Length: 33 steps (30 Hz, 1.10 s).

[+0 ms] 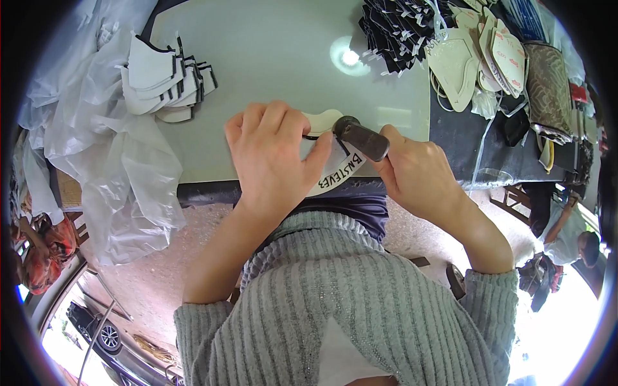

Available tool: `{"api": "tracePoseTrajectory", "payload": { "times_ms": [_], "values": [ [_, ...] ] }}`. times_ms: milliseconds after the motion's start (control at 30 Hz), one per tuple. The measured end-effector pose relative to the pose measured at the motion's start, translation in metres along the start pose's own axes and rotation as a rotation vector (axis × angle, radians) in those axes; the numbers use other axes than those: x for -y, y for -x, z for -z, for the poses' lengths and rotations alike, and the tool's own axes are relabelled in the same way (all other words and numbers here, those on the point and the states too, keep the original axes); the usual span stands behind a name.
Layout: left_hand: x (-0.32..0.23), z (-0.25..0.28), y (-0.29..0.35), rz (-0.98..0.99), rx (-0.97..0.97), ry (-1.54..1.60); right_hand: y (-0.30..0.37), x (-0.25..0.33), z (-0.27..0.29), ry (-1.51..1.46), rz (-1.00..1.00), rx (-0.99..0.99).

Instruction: Hammering fabric and material onto a shoe pattern template to prepare a shoe component.

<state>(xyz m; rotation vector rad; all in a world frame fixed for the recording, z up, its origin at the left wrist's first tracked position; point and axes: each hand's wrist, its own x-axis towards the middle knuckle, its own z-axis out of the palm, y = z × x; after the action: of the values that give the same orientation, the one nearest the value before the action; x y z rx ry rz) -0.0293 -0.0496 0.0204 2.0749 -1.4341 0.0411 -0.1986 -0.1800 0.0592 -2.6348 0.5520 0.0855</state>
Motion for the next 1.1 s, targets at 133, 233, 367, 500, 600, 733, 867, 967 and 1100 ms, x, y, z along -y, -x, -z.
{"api": "tracePoseTrajectory", "payload": {
  "times_ms": [133, 233, 367, 500, 600, 733, 867, 967, 1100],
  "values": [
    [-0.003, -0.009, 0.004, 0.012, -0.06, -0.023, 0.001, 0.002, 0.001, 0.014, -0.003, 0.024],
    [-0.003, -0.013, 0.007, -0.006, -0.123, -0.032, 0.0, 0.002, 0.0, 0.03, 0.016, 0.007],
    [-0.006, -0.017, 0.009, -0.003, -0.145, -0.073, -0.001, 0.0, 0.0, 0.01, 0.002, 0.001],
    [-0.005, -0.017, 0.009, 0.013, -0.128, -0.078, -0.003, 0.002, 0.003, 0.004, -0.015, 0.027],
    [0.006, -0.01, 0.012, -0.015, -0.088, 0.075, -0.004, 0.001, 0.005, -0.006, -0.032, 0.044],
    [0.005, -0.005, 0.012, 0.015, -0.08, 0.167, -0.009, 0.003, 0.014, 0.013, -0.036, 0.077],
    [0.001, -0.005, 0.007, 0.085, -0.032, 0.13, -0.011, 0.008, 0.015, 0.031, 0.038, 0.061],
    [-0.003, 0.0, 0.004, 0.082, -0.003, 0.112, -0.014, 0.015, 0.019, 0.151, 0.026, 0.078],
    [0.0, -0.002, 0.004, 0.07, -0.014, 0.079, -0.025, 0.009, 0.018, 0.232, 0.053, 0.018]
  ]
}}
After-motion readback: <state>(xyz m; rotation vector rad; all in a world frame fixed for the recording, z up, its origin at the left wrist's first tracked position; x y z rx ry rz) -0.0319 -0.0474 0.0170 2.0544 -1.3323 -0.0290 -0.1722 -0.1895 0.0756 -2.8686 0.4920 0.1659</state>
